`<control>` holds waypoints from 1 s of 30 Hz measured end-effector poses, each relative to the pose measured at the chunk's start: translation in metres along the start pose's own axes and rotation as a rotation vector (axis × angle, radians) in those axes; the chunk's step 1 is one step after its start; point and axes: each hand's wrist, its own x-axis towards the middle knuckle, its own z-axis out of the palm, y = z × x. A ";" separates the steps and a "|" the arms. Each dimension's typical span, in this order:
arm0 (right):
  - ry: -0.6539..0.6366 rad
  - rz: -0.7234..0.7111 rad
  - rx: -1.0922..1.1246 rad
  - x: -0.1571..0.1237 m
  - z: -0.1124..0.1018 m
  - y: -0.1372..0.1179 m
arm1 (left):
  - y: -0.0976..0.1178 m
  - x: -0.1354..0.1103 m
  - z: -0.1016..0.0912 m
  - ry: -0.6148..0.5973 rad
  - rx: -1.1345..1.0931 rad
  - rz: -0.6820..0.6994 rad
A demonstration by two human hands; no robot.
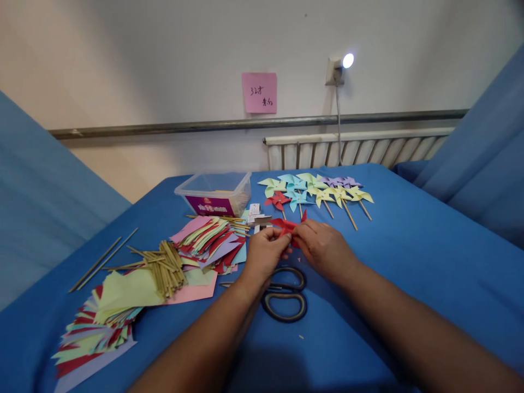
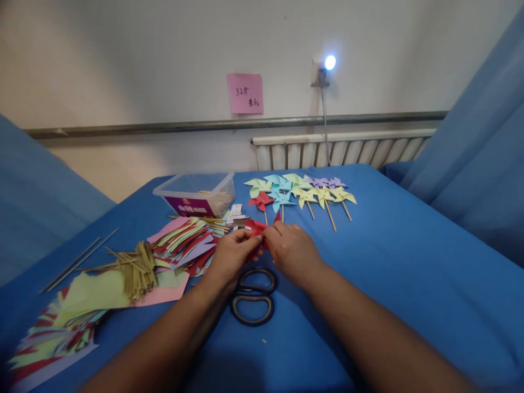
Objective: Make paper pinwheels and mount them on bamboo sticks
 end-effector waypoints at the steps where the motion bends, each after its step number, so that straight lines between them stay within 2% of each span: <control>1: -0.010 -0.003 0.006 0.000 -0.001 0.001 | 0.000 0.000 0.000 -0.008 -0.012 -0.016; 8: -0.033 -0.039 0.078 -0.001 -0.002 0.004 | -0.003 0.004 -0.001 -0.064 -0.091 -0.127; 15: -0.037 -0.003 -0.010 0.000 -0.001 0.000 | 0.002 0.001 -0.001 -0.035 0.060 0.030; 21: -0.034 -0.018 -0.017 0.000 -0.001 0.002 | 0.002 0.000 0.000 -0.050 0.144 0.070; 30: -0.063 0.024 0.049 -0.003 -0.002 0.002 | -0.002 0.001 0.000 -0.100 -0.002 -0.069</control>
